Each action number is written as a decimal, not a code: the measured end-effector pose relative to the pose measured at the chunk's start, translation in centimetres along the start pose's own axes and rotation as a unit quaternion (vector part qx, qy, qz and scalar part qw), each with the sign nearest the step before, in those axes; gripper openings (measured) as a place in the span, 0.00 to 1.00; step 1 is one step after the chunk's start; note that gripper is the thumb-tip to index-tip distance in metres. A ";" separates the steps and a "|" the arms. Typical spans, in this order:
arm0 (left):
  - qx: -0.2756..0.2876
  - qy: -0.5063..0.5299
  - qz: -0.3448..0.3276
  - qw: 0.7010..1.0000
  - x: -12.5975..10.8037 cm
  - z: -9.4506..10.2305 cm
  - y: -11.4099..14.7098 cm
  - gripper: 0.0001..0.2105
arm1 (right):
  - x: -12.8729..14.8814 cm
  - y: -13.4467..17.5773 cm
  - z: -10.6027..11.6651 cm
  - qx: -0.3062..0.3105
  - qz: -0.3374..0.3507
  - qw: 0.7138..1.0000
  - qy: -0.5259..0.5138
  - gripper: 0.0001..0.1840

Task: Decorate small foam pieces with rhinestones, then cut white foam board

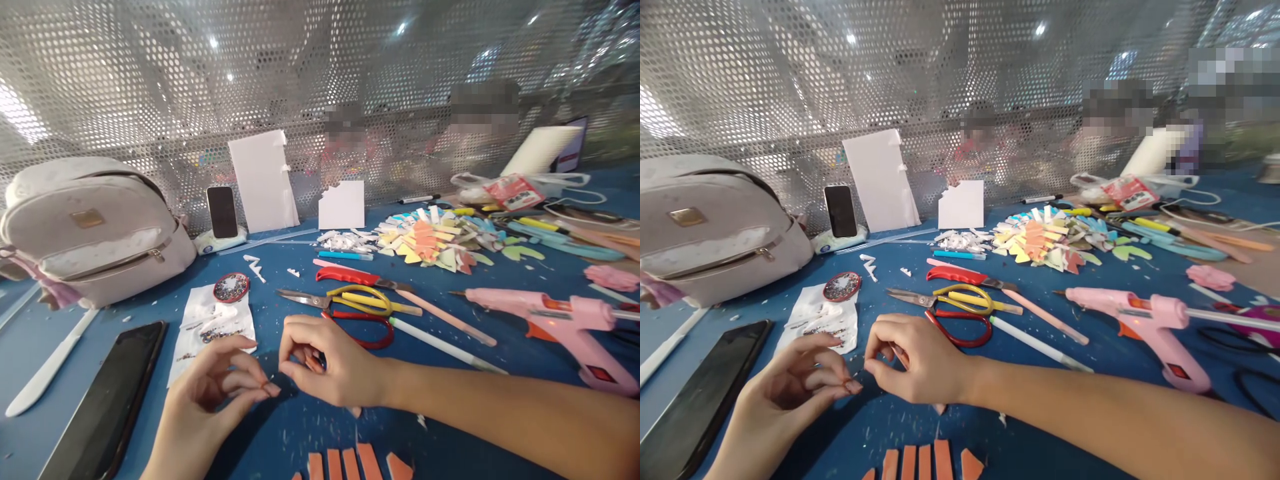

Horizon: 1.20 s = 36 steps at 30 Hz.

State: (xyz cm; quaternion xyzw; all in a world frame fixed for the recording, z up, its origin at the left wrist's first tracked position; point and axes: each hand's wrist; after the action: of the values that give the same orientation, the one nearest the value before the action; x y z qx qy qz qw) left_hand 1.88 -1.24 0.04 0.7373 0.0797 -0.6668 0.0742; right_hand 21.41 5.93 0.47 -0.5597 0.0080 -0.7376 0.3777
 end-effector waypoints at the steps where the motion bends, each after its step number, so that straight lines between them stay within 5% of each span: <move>1: 0.004 0.001 0.003 1.000 0.0 0.0 0.0 0.18 | 0.0 0.0 0.0 0.001 0.000 1.000 0.000 0.04; 13: 0.027 0.038 0.027 0.999 -0.4 -0.2 -0.3 0.20 | 0.1 0.0 0.1 0.010 0.004 1.000 -0.007 0.05; 36: -0.036 0.013 -0.016 0.999 0.1 0.0 -0.4 0.21 | -0.3 0.2 -0.2 -0.021 0.004 1.000 -0.002 0.05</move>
State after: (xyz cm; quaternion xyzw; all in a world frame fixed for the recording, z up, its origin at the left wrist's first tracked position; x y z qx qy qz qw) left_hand 1.81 -0.83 -0.02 0.7412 0.1161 -0.6551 0.0891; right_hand 21.40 5.89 0.11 -0.5688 0.0248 -0.7348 0.3686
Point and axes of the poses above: each hand's wrist, its own y-axis away from the middle knuckle, its own z-axis out of the back of the hand, x = y × z, and after that the axes turned 9 degrees about -x, right-handed
